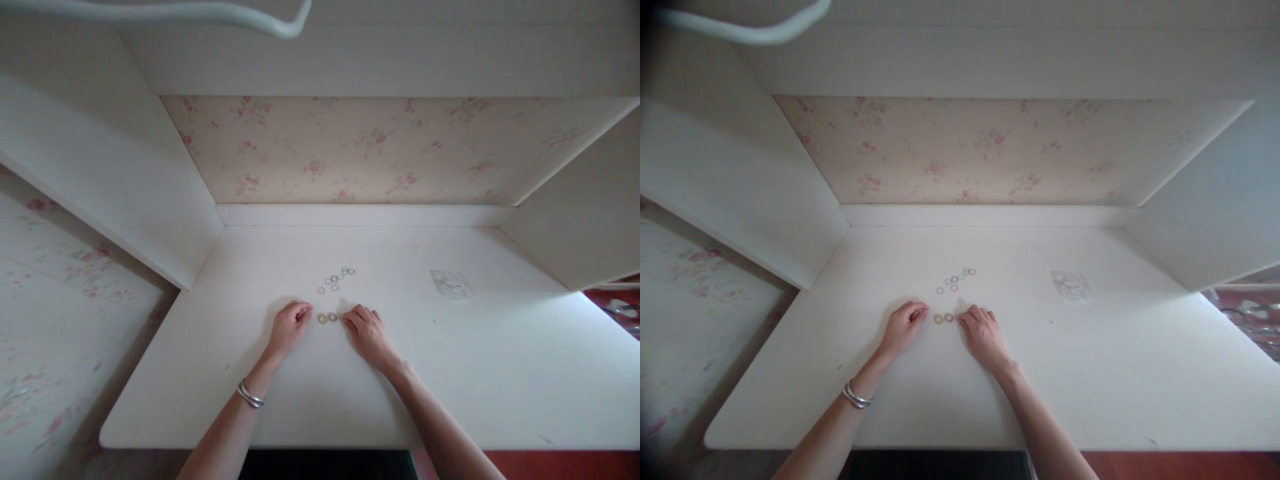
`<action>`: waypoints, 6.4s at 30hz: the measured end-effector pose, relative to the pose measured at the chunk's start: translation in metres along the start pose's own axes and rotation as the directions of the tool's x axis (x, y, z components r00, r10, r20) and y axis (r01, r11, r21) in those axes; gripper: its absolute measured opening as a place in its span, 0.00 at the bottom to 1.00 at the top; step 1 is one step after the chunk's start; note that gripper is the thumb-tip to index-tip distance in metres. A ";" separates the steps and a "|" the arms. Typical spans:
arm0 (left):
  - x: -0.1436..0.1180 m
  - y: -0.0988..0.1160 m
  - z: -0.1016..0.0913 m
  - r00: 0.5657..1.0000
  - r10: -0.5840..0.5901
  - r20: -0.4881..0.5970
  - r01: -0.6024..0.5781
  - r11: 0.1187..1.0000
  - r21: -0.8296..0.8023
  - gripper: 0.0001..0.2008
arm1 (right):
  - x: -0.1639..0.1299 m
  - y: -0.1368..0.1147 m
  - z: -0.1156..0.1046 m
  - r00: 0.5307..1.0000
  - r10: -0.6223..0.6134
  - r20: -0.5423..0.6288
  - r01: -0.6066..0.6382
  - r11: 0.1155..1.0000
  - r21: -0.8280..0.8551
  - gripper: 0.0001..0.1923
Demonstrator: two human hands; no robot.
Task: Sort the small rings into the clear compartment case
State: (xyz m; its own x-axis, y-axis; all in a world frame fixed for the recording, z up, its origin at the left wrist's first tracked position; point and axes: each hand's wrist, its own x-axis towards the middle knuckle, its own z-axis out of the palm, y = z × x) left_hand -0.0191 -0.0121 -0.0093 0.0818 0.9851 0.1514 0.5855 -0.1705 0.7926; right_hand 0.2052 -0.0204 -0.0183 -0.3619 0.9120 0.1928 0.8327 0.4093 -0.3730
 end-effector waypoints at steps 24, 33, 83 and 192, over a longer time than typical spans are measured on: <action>0.096 0.057 0.073 0.990 0.011 0.138 -0.079 0.864 0.497 0.11 | -0.007 0.013 0.000 0.893 0.373 -0.253 -0.253 0.880 0.402 0.18; 0.093 0.062 0.065 0.955 0.014 0.297 -0.166 0.854 0.494 0.10 | -0.005 0.016 0.000 0.871 0.416 -0.259 -0.268 0.847 0.460 0.19; 0.015 0.078 0.032 0.862 0.021 0.507 -0.334 0.774 0.537 0.13 | -0.008 0.012 -0.004 0.889 0.396 -0.230 -0.257 0.847 0.465 0.18; -0.036 -0.007 -0.026 0.986 -0.112 0.127 0.116 0.993 -0.020 0.15 | 0.015 0.001 -0.019 0.981 0.011 0.192 -0.040 0.988 0.150 0.12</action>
State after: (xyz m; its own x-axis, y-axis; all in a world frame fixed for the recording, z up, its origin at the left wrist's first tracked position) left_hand -0.0469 -0.0466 -0.0049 0.1176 0.9930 -0.0148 0.5750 -0.0559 0.8163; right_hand 0.2085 -0.0068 0.0010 -0.4266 0.9044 0.0110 0.7741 0.3714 -0.5127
